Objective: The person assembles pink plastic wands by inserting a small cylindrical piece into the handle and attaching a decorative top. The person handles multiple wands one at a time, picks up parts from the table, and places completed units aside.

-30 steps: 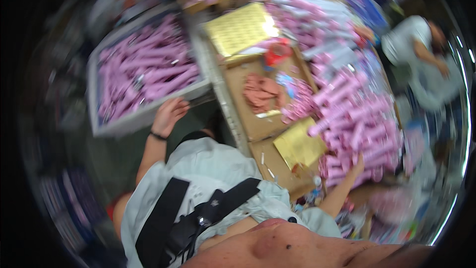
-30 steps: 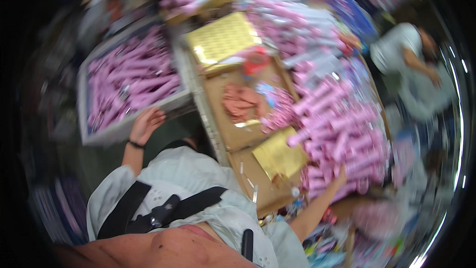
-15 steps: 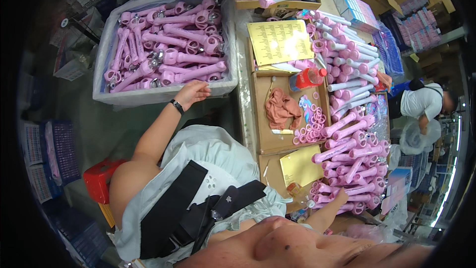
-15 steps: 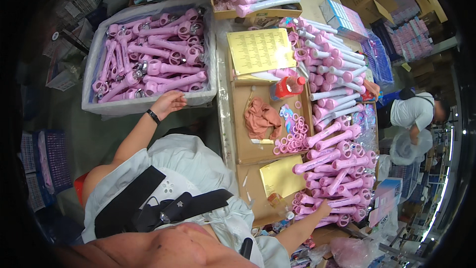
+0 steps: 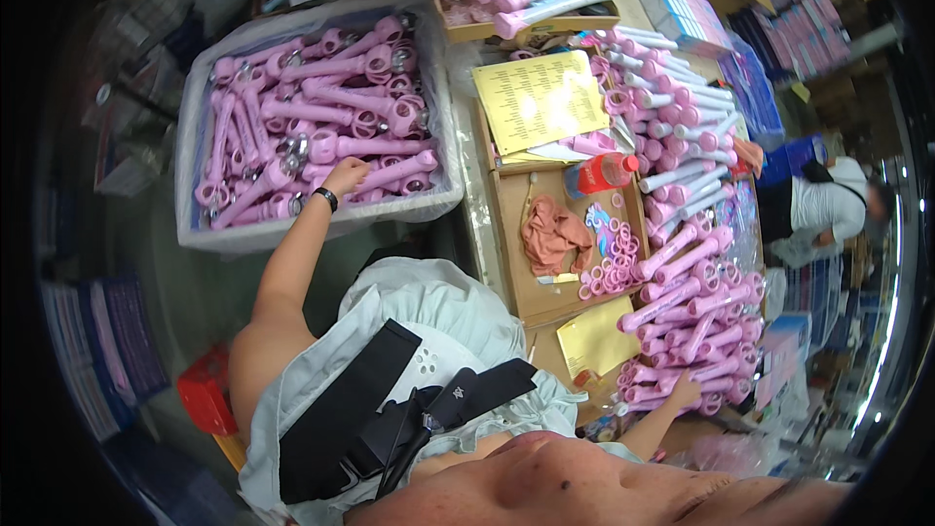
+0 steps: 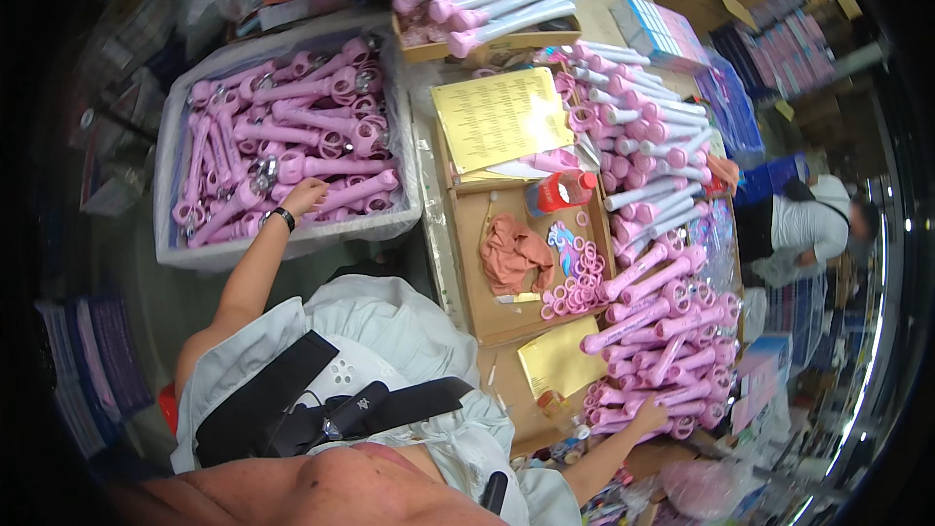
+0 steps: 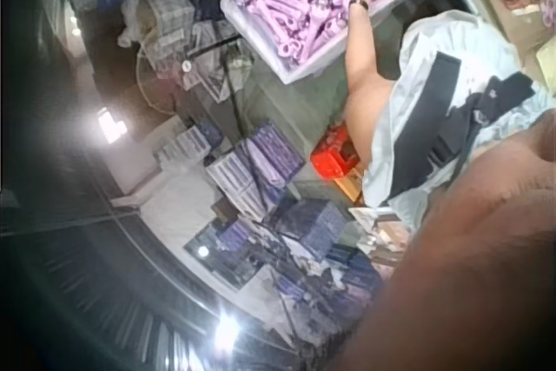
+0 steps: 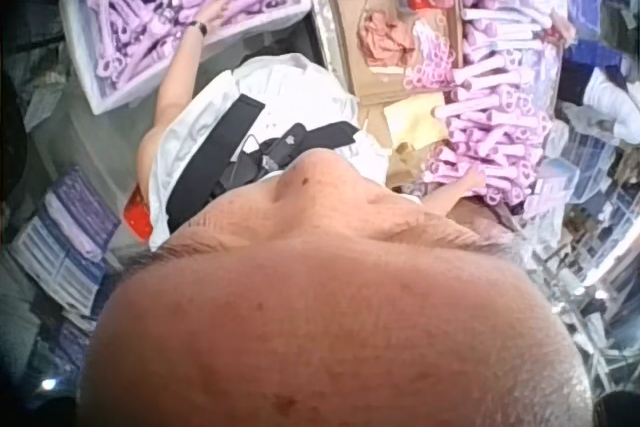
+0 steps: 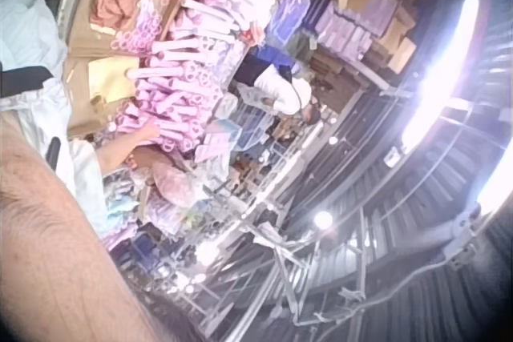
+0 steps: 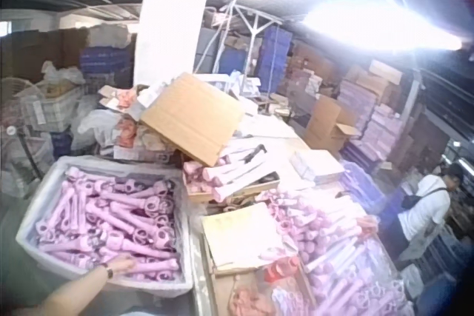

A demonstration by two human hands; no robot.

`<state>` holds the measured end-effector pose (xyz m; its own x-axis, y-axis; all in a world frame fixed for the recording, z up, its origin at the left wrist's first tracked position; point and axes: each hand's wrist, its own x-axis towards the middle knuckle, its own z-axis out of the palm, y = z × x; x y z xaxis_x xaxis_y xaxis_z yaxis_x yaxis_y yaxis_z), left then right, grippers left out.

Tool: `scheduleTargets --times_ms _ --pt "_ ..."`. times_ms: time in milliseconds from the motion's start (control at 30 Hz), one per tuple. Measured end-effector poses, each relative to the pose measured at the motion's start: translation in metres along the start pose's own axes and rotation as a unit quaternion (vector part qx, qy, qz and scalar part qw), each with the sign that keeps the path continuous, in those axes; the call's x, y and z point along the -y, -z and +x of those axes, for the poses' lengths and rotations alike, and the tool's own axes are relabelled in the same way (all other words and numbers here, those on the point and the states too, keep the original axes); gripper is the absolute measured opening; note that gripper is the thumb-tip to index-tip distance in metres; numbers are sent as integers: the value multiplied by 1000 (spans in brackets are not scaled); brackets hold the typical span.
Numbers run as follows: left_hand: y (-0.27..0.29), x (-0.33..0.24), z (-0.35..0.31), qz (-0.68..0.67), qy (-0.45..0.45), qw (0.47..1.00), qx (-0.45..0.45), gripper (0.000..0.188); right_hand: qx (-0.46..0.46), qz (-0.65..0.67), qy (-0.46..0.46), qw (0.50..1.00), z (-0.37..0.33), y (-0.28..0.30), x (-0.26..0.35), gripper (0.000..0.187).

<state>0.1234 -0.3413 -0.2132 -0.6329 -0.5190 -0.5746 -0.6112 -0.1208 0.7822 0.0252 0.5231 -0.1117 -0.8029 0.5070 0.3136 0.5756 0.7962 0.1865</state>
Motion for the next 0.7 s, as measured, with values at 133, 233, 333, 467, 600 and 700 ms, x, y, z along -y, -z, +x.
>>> scheduleTargets --times_ms 133,233,333,467,600,700 --pt "15 5 102 229 -156 956 -96 36 -42 214 116 969 -42 92 62 42" --pt "24 -11 159 424 -259 862 -102 52 142 474 50 867 -89 188 154 33" --pt "21 -37 191 586 -251 759 -133 66 297 631 162 698 -147 298 254 40" --pt "2 -67 211 633 -121 762 -54 72 399 671 346 521 -211 419 364 42" --pt "-6 -78 220 712 -110 692 50 69 504 698 276 427 -245 477 417 39" --pt "2 -79 218 684 -158 707 83 67 502 704 268 426 -247 479 423 40"
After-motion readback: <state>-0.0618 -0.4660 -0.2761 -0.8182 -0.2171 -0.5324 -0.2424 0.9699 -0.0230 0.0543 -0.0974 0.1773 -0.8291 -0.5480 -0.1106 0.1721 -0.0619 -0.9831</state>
